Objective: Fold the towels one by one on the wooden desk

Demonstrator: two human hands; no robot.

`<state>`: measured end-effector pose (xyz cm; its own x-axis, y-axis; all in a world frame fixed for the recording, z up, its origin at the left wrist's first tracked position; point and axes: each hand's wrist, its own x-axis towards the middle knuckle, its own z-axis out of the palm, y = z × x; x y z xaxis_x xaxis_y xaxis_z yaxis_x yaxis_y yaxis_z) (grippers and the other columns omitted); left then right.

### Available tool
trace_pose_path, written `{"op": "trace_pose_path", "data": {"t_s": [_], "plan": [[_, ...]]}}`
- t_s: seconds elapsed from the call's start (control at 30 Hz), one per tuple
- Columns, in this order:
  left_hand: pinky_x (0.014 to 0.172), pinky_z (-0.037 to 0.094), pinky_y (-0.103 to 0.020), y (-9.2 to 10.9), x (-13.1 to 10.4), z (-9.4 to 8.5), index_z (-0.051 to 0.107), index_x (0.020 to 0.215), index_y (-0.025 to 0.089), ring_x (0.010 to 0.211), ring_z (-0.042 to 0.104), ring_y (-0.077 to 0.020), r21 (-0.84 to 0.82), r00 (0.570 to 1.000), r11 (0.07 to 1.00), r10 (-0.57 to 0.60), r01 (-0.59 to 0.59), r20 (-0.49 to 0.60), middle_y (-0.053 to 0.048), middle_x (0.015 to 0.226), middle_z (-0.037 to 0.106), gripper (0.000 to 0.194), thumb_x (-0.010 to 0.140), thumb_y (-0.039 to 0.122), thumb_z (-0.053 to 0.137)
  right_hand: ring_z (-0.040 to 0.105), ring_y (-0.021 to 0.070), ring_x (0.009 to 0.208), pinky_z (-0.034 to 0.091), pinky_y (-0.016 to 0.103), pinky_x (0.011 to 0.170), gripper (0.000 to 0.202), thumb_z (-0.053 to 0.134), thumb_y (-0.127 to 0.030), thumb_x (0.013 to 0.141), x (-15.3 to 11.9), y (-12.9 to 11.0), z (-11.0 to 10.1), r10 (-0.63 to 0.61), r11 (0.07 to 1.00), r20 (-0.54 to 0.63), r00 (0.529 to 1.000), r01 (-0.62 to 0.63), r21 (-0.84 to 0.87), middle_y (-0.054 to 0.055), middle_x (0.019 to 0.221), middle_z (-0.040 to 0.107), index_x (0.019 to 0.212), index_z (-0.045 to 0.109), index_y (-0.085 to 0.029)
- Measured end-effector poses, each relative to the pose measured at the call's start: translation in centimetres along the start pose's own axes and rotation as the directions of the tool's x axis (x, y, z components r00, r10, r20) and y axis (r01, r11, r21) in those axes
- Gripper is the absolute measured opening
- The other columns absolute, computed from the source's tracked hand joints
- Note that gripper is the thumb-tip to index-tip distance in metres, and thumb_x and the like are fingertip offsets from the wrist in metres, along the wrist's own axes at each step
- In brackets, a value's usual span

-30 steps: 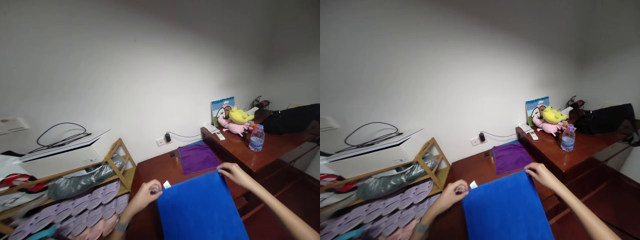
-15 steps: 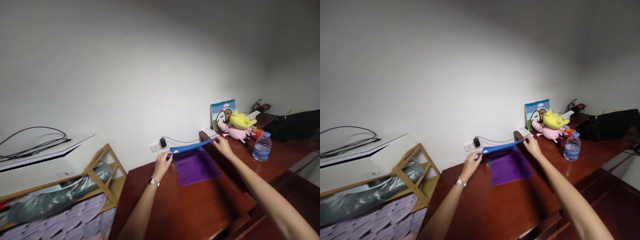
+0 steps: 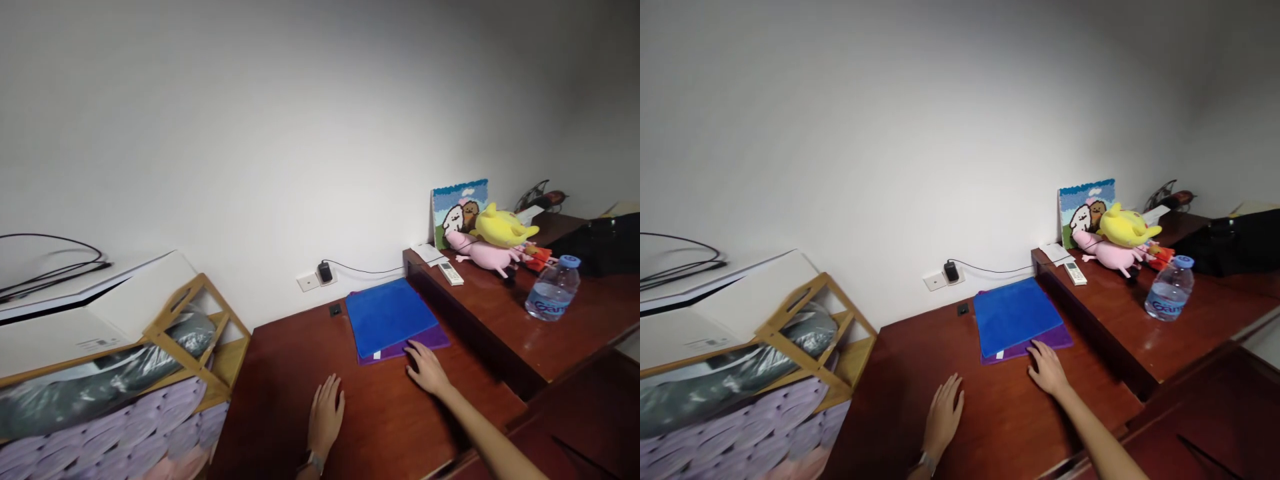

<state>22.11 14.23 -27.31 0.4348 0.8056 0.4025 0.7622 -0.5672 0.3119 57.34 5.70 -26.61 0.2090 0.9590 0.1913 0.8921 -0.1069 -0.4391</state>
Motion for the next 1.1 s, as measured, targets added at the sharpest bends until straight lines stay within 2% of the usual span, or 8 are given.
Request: {"op": "trace_pose_path", "data": {"t_s": [0.1, 0.17, 0.37, 0.57, 0.7, 0.93, 1.03, 1.1], "plan": [[0.116, 0.047, -0.051, -1.0, -0.4, 0.4, 0.071, 0.127, 0.022, 0.13, 0.064, -0.0253, 0.023, 1.0, 0.999, -0.026, 0.026, -0.002, -0.009, 0.139, 0.071, 0.04, 0.099, 0.024, 0.042, 0.024, 0.0319, 0.159, 0.021, 0.054, 0.128, 0.077, 0.062, -0.041, 0.085, 2.7, -1.9, 1.2, -0.071, 0.996, 0.143, 0.987, 0.077, -0.038, 0.006, 0.173, 0.03, 0.159, 0.044, -0.03], [0.115, 0.048, -0.05, -0.8, -0.2, 0.6, 0.07, 0.127, 0.021, 0.128, 0.065, -0.0253, 0.033, 0.999, 0.999, -0.032, 0.032, -0.004, -0.009, 0.137, 0.071, 0.04, 0.098, 0.023, 0.043, 0.022, 0.0334, 0.159, 0.02, 0.055, 0.127, 0.079, 0.062, -0.042, 0.086, 5.0, -3.1, 1.8, -0.087, 0.991, 0.184, 0.979, 0.104, -0.089, 0.007, 0.173, 0.028, 0.162, 0.04, -0.029], [0.115, 0.046, -0.05, -0.5, -0.4, 0.8, 0.069, 0.128, 0.021, 0.129, 0.063, -0.0257, 0.039, 0.999, 0.998, -0.051, 0.051, 0.012, -0.01, 0.138, 0.07, 0.039, 0.099, 0.022, 0.043, 0.055, 0.0328, 0.133, 0.044, 0.049, 0.109, 0.056, 0.046, -0.014, 0.096, 9.8, -4.6, 3.4, -0.144, 0.943, 0.083, 0.986, 0.162, -0.292, 0.015, 0.151, 0.059, 0.149, 0.057, -0.026], [0.117, 0.043, -0.052, -0.4, -0.6, 0.8, 0.068, 0.13, 0.022, 0.131, 0.061, -0.0265, 0.017, 0.997, 0.997, -0.072, 0.071, 0.018, -0.01, 0.14, 0.069, 0.041, 0.098, 0.02, 0.043, 0.066, 0.031, 0.11, 0.05, 0.043, 0.093, 0.053, 0.037, -0.003, 0.095, 10.5, -5.6, 4.0, -0.145, 0.934, 0.047, 0.988, 0.152, -0.322, 0.019, 0.123, 0.072, 0.136, 0.065, -0.02], [0.116, 0.043, -0.051, -0.5, -0.5, 0.8, 0.07, 0.127, 0.023, 0.131, 0.061, -0.0259, -0.032, 0.998, 0.997, -0.063, 0.063, -0.004, -0.009, 0.139, 0.07, 0.04, 0.097, 0.02, 0.044, 0.066, 0.0287, 0.108, 0.051, 0.038, 0.091, 0.048, 0.045, -0.002, 0.092, 5.6, -7.2, 3.9, -0.187, 0.925, 0.048, 0.981, 0.193, -0.326, 0.014, 0.12, 0.072, 0.13, 0.067, -0.022], [0.105, 0.052, -0.05, 0.5, 0.3, -1.0, 0.075, 0.1, 0.022, 0.111, 0.069, -0.0288, -0.228, 0.98, 0.967, -0.143, 0.109, -0.136, -0.011, 0.109, 0.077, 0.033, 0.095, 0.026, 0.043, 0.07, 0.0275, 0.1, 0.054, 0.037, 0.087, 0.047, 0.052, -0.001, 0.089, -8.2, -8.8, 3.5, -0.248, 0.914, 0.01, 0.969, 0.237, -0.328, 0.009, 0.111, 0.075, 0.128, 0.067, -0.023], [0.097, 0.056, -0.051, 2.0, -2.4, -2.6, 0.074, 0.101, 0.02, 0.104, 0.071, -0.0309, -0.254, 0.967, 0.956, -0.19, 0.144, -0.169, -0.014, 0.105, 0.075, 0.039, 0.099, 0.032, 0.037, 0.071, 0.0271, 0.096, 0.055, 0.036, 0.086, 0.045, 0.052, -0.001, 0.087, -13.2, -9.8, 2.9, -0.246, 0.929, -0.008, 0.969, 0.233, -0.288, 0.008, 0.106, 0.076, 0.122, 0.069, -0.024], [0.093, 0.06, -0.048, 2.7, -6.6, -3.1, 0.074, 0.105, 0.021, 0.102, 0.073, -0.0302, -0.307, 0.957, 0.933, -0.244, 0.188, -0.155, -0.014, 0.106, 0.076, 0.044, 0.102, 0.041, 0.035, 0.072, 0.0278, 0.098, 0.056, 0.037, 0.089, 0.044, 0.054, -0.003, 0.086, -16.1, -10.7, 2.8, -0.237, 0.942, 0.006, 0.972, 0.231, -0.243, 0.009, 0.106, 0.077, 0.121, 0.071, -0.024]]}}
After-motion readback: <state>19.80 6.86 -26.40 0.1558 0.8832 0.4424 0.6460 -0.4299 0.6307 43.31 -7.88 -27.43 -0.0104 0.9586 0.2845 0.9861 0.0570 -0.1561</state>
